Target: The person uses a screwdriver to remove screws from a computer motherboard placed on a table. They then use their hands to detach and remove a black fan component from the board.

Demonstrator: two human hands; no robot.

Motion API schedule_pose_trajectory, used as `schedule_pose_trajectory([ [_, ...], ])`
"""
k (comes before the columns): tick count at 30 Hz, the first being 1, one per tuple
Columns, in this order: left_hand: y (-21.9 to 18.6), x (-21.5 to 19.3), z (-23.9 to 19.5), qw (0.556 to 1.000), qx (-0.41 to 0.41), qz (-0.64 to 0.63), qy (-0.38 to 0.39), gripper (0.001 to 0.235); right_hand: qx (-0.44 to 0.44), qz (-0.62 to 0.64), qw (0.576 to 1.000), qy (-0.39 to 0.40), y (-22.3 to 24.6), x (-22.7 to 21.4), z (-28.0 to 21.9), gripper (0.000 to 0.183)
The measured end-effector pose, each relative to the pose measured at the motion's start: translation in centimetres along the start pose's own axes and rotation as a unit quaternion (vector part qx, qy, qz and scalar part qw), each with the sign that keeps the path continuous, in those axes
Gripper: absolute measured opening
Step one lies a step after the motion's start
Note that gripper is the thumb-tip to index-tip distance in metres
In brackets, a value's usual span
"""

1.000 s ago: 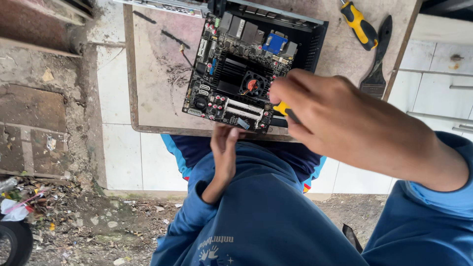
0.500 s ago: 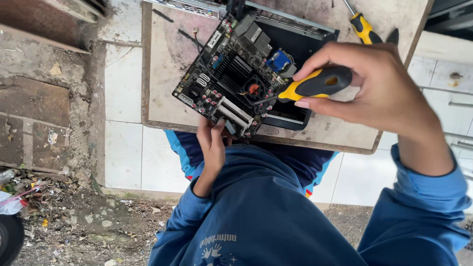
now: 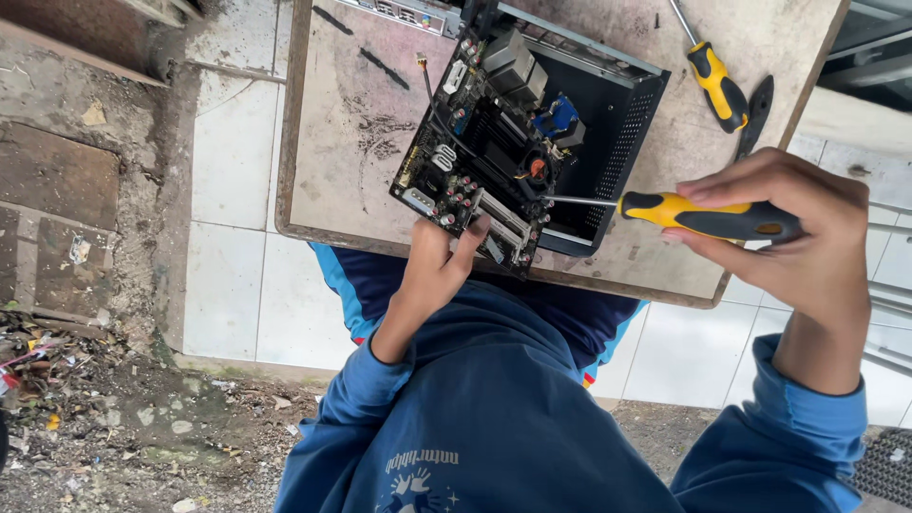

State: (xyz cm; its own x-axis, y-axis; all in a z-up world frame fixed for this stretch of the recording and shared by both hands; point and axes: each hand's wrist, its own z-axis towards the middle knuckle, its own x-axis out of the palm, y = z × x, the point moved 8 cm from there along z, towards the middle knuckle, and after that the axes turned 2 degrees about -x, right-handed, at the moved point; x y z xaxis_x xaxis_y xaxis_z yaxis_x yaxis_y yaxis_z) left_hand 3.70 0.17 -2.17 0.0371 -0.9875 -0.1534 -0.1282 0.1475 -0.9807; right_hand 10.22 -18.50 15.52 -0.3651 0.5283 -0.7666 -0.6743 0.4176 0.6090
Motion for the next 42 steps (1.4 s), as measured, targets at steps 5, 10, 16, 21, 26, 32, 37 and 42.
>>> schedule_pose_trajectory([
  [5,-0.6,0.8,-0.1,0.998,0.063,0.007,0.007,0.051,0.015,-0.040,0.999,0.001,-0.3,-0.1,-0.5,0.030],
  [10,0.2,1.8,-0.4,0.999,0.039,-0.029,0.020,0.036,-0.002,-0.108,0.993,0.047,0.7,-0.6,1.2,0.027],
  [16,1.6,2.5,-0.6,0.996,0.011,-0.080,0.035,0.044,-0.009,-0.235,0.962,0.136,-0.2,0.5,1.6,0.026],
  [21,3.5,3.1,-0.8,0.982,-0.057,-0.173,0.052,0.030,0.094,-0.481,0.820,0.294,-2.4,2.2,0.3,0.039],
  [26,2.8,3.1,-0.5,0.977,-0.023,-0.205,0.046,0.020,0.090,-0.353,0.879,0.309,0.8,3.2,1.2,0.035],
  [32,3.3,3.4,-0.6,0.974,-0.025,-0.217,0.058,0.027,-0.104,-0.379,0.842,0.369,3.8,5.7,0.5,0.025],
  [37,3.3,3.3,-0.6,0.981,0.013,-0.183,0.055,0.056,-0.083,-0.396,0.840,0.361,3.8,5.1,2.4,0.011],
  [42,2.6,3.1,-0.5,0.982,0.016,-0.175,0.066,0.039,0.007,-0.501,0.769,0.397,-0.1,4.6,1.7,0.036],
])
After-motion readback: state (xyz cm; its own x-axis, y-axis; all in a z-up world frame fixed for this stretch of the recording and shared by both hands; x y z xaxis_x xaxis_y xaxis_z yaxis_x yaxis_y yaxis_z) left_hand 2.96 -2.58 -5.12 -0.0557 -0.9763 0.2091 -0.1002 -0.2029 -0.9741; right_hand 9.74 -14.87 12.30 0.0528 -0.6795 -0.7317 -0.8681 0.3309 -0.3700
